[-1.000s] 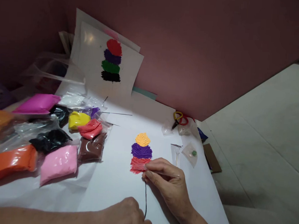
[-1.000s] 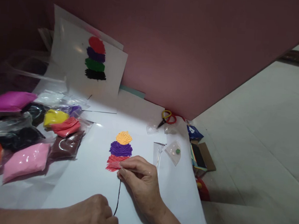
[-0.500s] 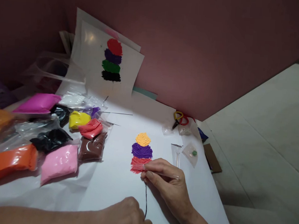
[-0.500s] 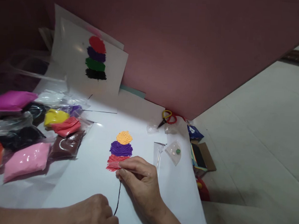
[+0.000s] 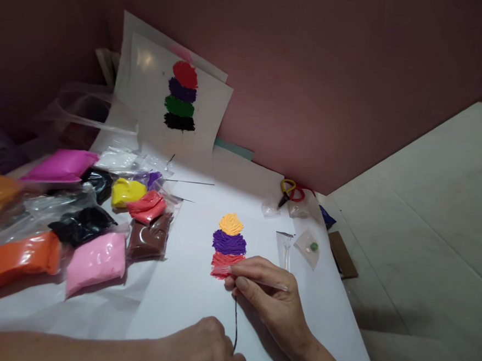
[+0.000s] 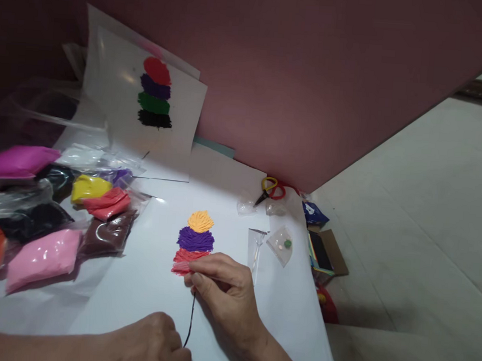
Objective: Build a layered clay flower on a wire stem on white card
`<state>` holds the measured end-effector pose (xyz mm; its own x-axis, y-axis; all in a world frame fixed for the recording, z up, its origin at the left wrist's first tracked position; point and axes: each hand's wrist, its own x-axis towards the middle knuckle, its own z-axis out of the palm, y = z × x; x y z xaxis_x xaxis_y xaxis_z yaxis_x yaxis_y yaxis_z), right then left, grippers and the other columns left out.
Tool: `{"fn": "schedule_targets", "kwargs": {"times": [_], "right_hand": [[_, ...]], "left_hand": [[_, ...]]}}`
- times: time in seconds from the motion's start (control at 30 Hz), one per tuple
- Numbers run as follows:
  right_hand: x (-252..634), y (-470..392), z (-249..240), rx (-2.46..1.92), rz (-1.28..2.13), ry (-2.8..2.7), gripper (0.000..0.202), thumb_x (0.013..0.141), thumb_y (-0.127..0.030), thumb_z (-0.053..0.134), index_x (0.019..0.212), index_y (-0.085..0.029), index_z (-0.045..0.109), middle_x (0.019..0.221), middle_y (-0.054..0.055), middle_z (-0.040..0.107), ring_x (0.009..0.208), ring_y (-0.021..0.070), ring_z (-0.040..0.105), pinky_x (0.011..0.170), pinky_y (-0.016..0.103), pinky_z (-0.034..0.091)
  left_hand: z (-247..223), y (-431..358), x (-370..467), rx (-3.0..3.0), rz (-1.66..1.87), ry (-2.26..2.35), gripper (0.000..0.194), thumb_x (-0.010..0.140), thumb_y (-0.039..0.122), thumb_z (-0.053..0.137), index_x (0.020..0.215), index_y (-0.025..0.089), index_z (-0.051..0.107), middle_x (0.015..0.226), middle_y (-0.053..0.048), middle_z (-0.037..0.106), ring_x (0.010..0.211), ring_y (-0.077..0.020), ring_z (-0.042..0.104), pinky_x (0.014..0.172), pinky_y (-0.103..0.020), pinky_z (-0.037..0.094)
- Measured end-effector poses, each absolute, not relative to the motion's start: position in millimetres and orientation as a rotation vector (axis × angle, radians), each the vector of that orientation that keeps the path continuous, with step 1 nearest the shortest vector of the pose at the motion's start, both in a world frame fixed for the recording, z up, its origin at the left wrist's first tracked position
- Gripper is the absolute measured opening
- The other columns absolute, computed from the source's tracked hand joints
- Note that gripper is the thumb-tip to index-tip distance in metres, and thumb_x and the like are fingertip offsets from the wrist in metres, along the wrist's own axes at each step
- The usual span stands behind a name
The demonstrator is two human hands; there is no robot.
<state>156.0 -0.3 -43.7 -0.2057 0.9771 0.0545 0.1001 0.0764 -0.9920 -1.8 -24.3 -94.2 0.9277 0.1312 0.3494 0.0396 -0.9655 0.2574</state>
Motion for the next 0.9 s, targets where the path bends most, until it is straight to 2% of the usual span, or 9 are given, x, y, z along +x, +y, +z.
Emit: {"fn": "schedule_targets", "kwargs": {"times": [0.1, 0.17, 0.33, 0.57, 0.77, 0.9], "right_hand": [[155.4, 0.5, -42.5, -1.123, 1.257, -1.486, 0.013, 0.084, -0.025, 0.066, 0.092, -0.025, 0.077, 0.083, 0.006, 0.07, 0.077, 0.0177, 0.067, 0.061, 0.03, 0.058], [155.0, 0.8, -41.8, -1.118, 1.251, -1.501, 0.014, 0.084, -0.025, 0.066, 0.093, -0.026, 0.077, 0.084, 0.006, 0.071, 0.079, 0.018, 0.067, 0.062, 0.03, 0.058], [155.1, 0.7, -41.6, -1.124, 1.254, -1.515, 0.014, 0.084, -0.026, 0.066, 0.094, -0.026, 0.076, 0.088, 0.007, 0.072, 0.081, 0.0197, 0.067, 0.064, 0.033, 0.058], [156.6, 1.6, -41.7, -1.097, 1.235, -1.555, 0.015, 0.084, -0.022, 0.066, 0.095, -0.027, 0.076, 0.084, 0.006, 0.072, 0.082, 0.0194, 0.066, 0.066, 0.032, 0.057], [158.5, -0.6, -48.3, -1.102, 1.233, -1.362, 0.012, 0.083, -0.022, 0.066, 0.09, -0.023, 0.076, 0.081, 0.005, 0.068, 0.06, 0.0131, 0.063, 0.052, 0.027, 0.055], [160.3, -1.1, -49.8, -1.158, 1.219, -1.296, 0.011, 0.082, -0.024, 0.068, 0.087, -0.019, 0.076, 0.085, 0.007, 0.066, 0.063, 0.0149, 0.065, 0.053, 0.028, 0.056]], "left_hand": [[-97.5, -22.1, 4.3, 2.834, 0.538, 0.143, 0.009, 0.092, 0.021, 0.051, 0.091, 0.015, 0.057, 0.066, 0.003, 0.059, 0.048, -0.008, 0.049, 0.048, -0.022, 0.044], [-98.1, -21.5, 6.1, 2.835, 0.546, 0.153, 0.01, 0.092, 0.02, 0.048, 0.086, 0.016, 0.055, 0.057, 0.005, 0.055, 0.041, -0.0071, 0.041, 0.042, -0.021, 0.038], [-96.9, -20.8, 4.5, 2.836, 0.569, 0.141, 0.009, 0.092, 0.022, 0.049, 0.084, 0.018, 0.051, 0.055, 0.006, 0.053, 0.039, -0.0064, 0.036, 0.04, -0.022, 0.032], [-97.2, -20.9, 4.3, 2.844, 0.587, 0.149, 0.006, 0.09, 0.022, 0.051, 0.085, 0.018, 0.051, 0.055, 0.006, 0.054, 0.038, -0.007, 0.037, 0.038, -0.023, 0.029], [-96.7, -20.7, 3.4, 2.847, 0.589, 0.162, 0.008, 0.091, 0.021, 0.051, 0.084, 0.018, 0.051, 0.055, 0.005, 0.054, 0.038, -0.007, 0.038, 0.038, -0.022, 0.027], [-98.3, -21.4, 3.9, 2.848, 0.591, 0.161, 0.008, 0.092, 0.021, 0.05, 0.084, 0.018, 0.051, 0.055, 0.006, 0.053, 0.039, -0.0069, 0.037, 0.039, -0.023, 0.029]]}}
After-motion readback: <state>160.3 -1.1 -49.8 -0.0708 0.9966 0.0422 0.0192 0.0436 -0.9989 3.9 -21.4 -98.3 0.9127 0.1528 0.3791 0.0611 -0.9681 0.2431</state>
